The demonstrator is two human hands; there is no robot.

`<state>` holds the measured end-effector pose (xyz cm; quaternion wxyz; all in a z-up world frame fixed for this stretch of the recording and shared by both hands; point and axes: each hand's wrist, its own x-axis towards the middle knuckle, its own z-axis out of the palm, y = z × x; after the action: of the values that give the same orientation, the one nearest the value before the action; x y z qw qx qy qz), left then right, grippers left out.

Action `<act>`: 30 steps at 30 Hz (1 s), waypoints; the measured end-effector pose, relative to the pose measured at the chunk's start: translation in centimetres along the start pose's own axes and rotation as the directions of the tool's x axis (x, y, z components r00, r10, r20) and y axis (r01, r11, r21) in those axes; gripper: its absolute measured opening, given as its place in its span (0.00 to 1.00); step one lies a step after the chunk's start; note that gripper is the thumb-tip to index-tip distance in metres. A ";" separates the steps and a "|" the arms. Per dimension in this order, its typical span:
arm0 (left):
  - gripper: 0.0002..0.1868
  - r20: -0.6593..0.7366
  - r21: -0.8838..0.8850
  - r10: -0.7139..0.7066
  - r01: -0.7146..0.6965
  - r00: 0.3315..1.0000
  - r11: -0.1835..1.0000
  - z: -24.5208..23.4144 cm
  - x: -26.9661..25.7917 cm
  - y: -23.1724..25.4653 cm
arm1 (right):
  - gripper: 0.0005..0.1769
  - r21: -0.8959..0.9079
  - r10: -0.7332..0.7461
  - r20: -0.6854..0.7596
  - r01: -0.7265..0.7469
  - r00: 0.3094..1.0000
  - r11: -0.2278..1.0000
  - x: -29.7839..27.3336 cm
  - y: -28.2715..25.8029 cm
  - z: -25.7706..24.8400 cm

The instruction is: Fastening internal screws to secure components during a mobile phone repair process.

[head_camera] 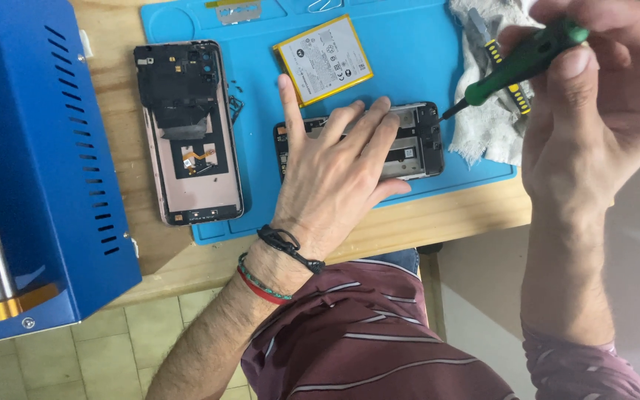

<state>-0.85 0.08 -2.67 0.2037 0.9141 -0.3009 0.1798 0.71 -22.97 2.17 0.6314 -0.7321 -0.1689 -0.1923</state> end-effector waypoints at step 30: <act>0.48 0.022 0.012 -0.007 0.006 1.000 1.000 0.0 0.0 0.0 | 0.24 -0.053 -0.075 -0.011 0.075 0.997 0.996 0.4 -0.8 1.8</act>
<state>-0.85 0.06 -2.70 0.1956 0.9182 -0.2990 0.1708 0.83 -21.10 2.79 0.6054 -0.7402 -0.1872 -0.2248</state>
